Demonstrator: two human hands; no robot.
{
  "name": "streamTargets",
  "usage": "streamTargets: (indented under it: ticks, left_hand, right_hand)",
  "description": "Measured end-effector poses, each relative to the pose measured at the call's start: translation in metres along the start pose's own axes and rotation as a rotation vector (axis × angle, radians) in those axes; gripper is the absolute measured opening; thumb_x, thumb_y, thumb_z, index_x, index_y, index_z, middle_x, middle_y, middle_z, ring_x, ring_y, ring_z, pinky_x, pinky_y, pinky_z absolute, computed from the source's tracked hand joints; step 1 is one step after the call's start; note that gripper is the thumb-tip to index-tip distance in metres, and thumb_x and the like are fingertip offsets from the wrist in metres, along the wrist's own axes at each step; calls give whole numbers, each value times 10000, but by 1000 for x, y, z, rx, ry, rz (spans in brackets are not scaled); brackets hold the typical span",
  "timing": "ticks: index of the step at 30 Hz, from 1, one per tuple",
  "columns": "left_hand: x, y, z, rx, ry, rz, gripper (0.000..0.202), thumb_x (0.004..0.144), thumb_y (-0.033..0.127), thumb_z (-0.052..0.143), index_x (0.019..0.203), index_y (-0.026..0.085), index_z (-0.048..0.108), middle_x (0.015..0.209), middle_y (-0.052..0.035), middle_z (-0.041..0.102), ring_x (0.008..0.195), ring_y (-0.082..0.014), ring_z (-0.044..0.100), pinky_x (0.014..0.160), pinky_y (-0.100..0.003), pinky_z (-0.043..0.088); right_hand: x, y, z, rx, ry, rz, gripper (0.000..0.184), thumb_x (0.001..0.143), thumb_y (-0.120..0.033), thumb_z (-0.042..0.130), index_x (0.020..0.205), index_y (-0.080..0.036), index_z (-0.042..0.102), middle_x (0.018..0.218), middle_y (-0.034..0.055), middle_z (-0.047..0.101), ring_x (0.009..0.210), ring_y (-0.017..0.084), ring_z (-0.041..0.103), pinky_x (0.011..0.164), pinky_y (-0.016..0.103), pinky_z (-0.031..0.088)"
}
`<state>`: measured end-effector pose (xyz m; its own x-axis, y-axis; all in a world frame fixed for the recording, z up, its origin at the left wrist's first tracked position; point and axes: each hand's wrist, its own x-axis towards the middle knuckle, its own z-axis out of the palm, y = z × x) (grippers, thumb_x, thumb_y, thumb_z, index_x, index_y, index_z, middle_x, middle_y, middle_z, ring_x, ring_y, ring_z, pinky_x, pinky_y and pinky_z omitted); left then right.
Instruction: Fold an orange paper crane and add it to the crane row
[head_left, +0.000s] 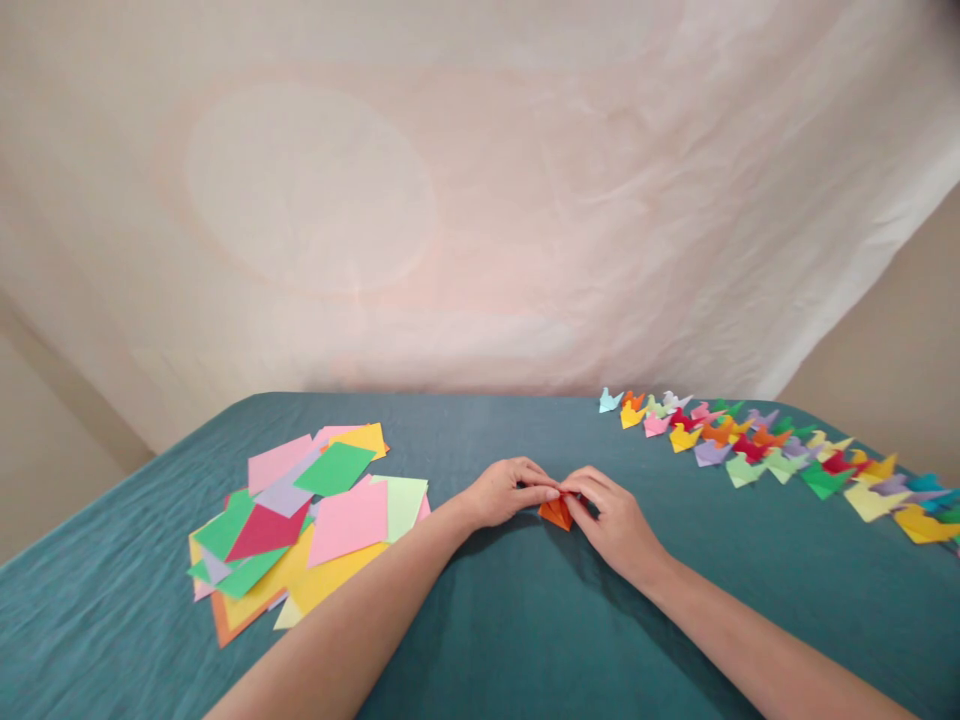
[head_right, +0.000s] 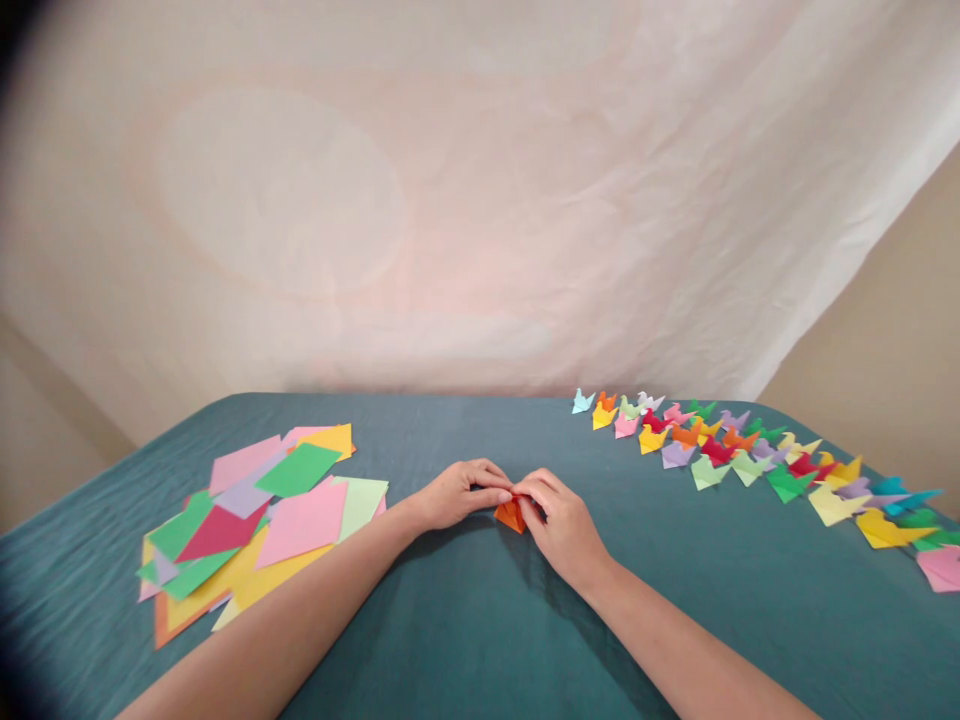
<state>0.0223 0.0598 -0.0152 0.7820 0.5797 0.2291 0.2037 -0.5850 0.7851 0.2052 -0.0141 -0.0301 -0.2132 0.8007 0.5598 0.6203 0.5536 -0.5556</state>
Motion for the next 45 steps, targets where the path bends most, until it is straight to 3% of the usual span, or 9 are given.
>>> streamTargets:
  ticks: [8, 15, 31, 45]
  left_hand:
    - [-1, 0, 5, -36, 91, -67, 237, 780, 377, 629, 926, 213, 717, 856, -38, 655, 806, -148, 592, 762, -221, 441]
    - [-1, 0, 8, -31, 134, -54, 230, 775, 358, 639, 909, 191, 720, 834, -42, 657, 769, -146, 601, 727, -215, 452]
    - [-4, 7, 9, 252, 127, 88, 243, 864, 340, 522, 982, 217, 694, 955, -43, 684, 886, -165, 616, 815, -242, 446]
    - [-4, 6, 9, 331, 124, 118, 255, 892, 329, 476, 984, 224, 689, 972, -32, 686, 903, -162, 615, 840, -257, 439]
  right_hand:
    - [0, 0, -1, 10, -12, -8, 201, 828, -101, 445, 916, -203, 595, 888, 42, 601, 821, 162, 588, 750, 278, 473]
    - [0, 0, -1, 18, -26, 66, 180, 824, -132, 443, 913, -206, 581, 872, 32, 615, 802, 163, 590, 733, 288, 474]
    - [-1, 2, 0, -5, 6, 33, 155, 832, -150, 441, 888, -202, 576, 841, 40, 608, 768, 169, 589, 705, 295, 482]
    - [1, -1, 0, 1, 42, -20, 136, 836, -154, 450, 864, -202, 574, 821, 43, 607, 746, 165, 585, 691, 290, 492]
